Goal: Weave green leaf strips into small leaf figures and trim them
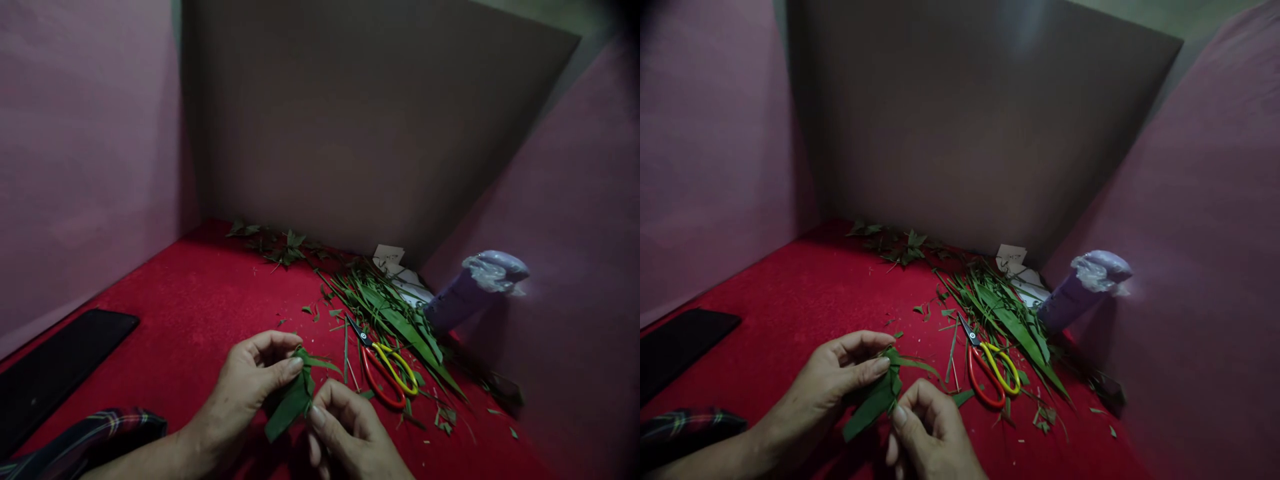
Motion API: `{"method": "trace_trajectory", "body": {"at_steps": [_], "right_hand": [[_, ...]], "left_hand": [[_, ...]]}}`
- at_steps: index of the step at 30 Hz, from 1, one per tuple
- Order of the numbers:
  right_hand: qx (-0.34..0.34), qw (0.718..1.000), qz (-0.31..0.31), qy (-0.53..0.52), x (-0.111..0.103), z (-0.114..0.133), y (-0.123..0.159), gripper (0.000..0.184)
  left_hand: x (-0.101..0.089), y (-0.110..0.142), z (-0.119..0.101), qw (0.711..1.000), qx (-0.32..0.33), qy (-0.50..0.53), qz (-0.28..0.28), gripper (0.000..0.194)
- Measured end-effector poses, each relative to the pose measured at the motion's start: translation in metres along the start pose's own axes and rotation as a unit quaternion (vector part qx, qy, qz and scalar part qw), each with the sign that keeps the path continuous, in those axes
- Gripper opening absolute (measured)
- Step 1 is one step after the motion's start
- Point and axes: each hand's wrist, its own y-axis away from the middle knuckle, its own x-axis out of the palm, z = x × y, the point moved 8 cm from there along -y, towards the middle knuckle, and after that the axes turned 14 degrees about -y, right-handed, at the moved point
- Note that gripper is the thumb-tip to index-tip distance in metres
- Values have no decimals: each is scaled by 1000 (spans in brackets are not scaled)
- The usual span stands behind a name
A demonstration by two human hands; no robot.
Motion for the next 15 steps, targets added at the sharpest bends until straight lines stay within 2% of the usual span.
{"method": "trace_trajectory", "body": {"at_steps": [6, 15], "right_hand": [[-4, 1000, 2, -9, 2, 1, 1, 38], [-9, 999, 2, 32, 0, -3, 0, 42]], "left_hand": [[11, 2, 2, 998, -5, -22, 59, 27], [13, 1, 4, 997, -18, -39, 61, 30]]}}
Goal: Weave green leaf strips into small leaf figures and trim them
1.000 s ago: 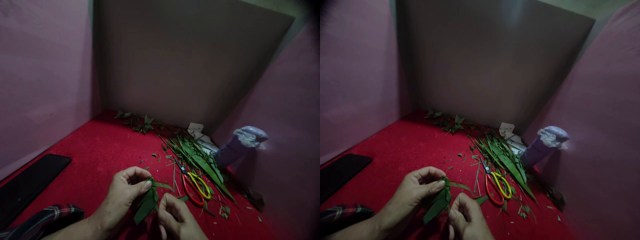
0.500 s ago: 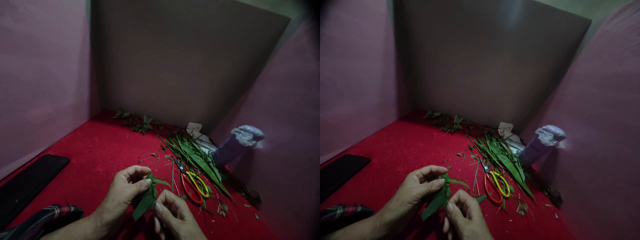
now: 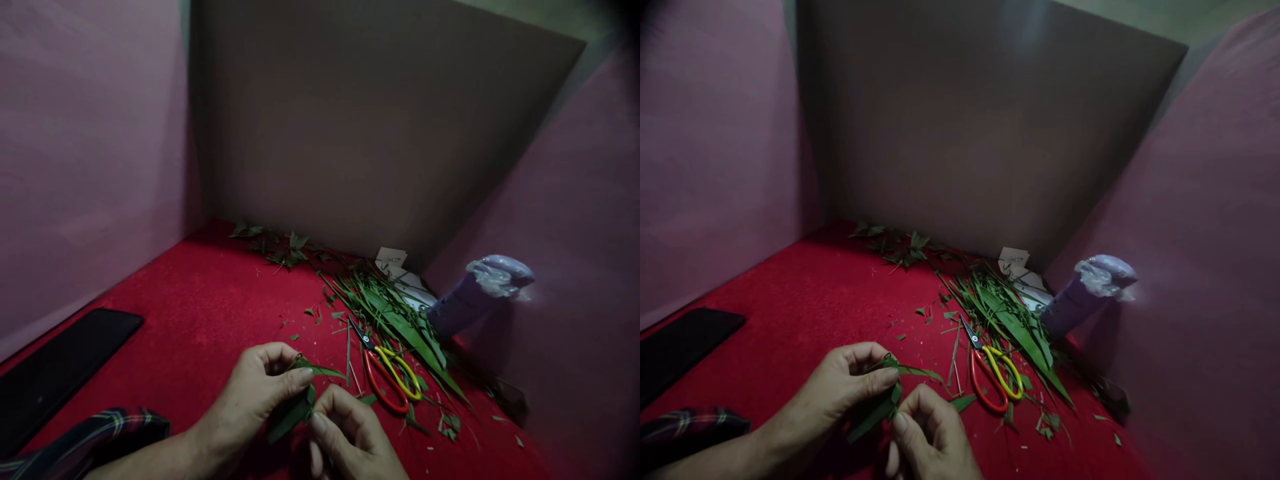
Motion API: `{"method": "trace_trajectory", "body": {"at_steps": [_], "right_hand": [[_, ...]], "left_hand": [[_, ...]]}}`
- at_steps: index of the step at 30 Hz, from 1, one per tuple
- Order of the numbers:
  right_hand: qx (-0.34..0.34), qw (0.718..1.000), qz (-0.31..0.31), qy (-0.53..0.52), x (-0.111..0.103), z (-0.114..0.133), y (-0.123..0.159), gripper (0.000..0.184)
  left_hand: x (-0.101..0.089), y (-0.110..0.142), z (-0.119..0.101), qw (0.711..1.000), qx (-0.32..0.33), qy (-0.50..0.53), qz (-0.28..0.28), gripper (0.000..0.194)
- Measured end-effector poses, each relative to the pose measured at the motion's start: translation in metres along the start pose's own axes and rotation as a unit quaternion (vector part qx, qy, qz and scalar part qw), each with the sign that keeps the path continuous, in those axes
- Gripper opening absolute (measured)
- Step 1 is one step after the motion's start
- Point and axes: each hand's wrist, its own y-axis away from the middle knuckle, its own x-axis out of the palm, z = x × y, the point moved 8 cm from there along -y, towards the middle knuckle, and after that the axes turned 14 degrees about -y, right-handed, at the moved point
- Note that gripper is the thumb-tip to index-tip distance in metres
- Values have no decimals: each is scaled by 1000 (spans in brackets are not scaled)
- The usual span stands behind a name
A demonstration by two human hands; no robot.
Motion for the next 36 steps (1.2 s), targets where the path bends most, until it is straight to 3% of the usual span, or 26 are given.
{"method": "trace_trajectory", "body": {"at_steps": [12, 36], "right_hand": [[3, 999, -25, 30, 0, 1, 4, 44], [-7, 996, -14, 86, -2, 2, 7, 43]], "left_hand": [[-3, 3, -3, 1000, 11, 8, -24, 30], [-4, 2, -1, 1000, 10, 7, -24, 27]]}}
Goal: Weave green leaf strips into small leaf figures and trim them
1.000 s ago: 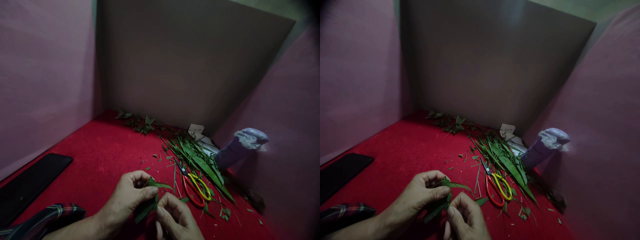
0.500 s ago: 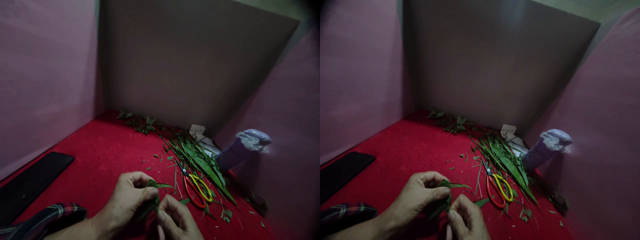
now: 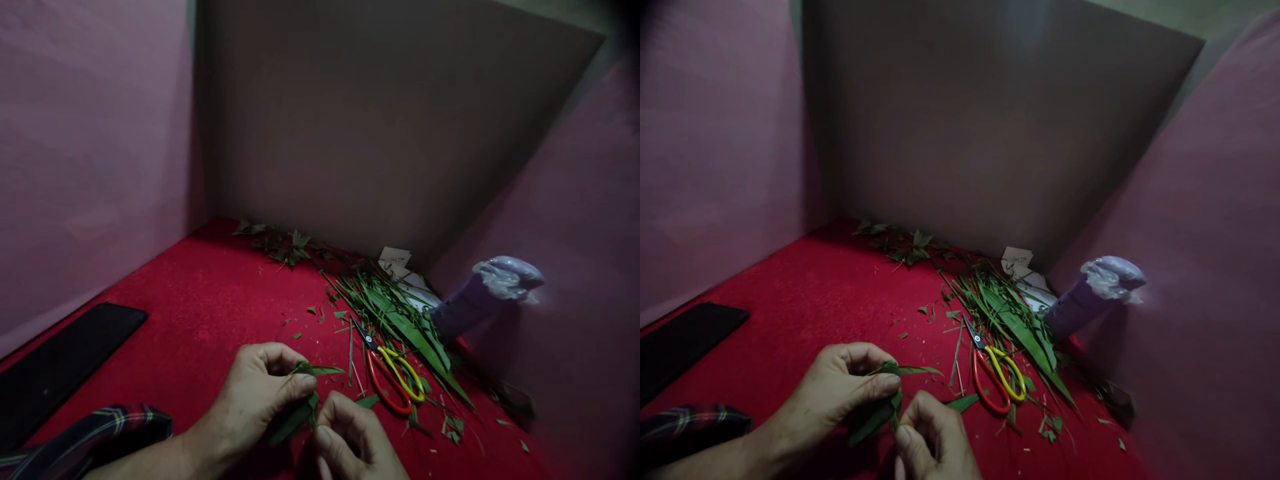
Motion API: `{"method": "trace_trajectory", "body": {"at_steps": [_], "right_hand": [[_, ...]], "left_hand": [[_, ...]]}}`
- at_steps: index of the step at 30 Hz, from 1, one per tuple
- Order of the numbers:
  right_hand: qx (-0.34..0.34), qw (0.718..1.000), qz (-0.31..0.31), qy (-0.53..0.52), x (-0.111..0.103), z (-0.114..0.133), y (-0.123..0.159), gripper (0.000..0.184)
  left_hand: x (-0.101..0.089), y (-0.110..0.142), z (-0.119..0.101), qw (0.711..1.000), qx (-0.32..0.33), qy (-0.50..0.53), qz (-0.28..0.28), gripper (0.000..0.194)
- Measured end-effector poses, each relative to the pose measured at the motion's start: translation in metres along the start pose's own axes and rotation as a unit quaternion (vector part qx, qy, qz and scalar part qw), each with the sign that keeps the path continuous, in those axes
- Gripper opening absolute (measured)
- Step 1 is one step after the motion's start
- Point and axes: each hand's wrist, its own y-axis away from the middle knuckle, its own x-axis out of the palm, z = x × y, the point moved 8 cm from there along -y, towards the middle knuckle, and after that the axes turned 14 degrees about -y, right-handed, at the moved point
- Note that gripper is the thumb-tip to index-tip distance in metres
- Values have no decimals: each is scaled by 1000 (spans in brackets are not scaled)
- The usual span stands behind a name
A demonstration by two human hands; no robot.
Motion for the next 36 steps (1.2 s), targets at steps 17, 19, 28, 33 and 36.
{"method": "trace_trajectory", "body": {"at_steps": [17, 19, 28, 33, 36], "right_hand": [[32, 998, -14, -56, 5, -8, -4, 45], [27, 995, -17, -92, 4, -8, -6, 43], [0, 962, 15, -271, -2, 1, -13, 38], [31, 946, 57, -317, 2, 5, -13, 32], [57, 939, 76, -329, 5, 5, -11, 31]], "left_hand": [[1, 2, -1, 1000, 22, 9, -16, 29], [1, 4, -4, 1000, 24, 4, -15, 31], [-6, 7, -24, 995, 79, -64, 5, 27], [-5, 10, -36, 992, 112, -39, 40, 18], [2, 12, -33, 992, 104, 3, 78, 23]]}}
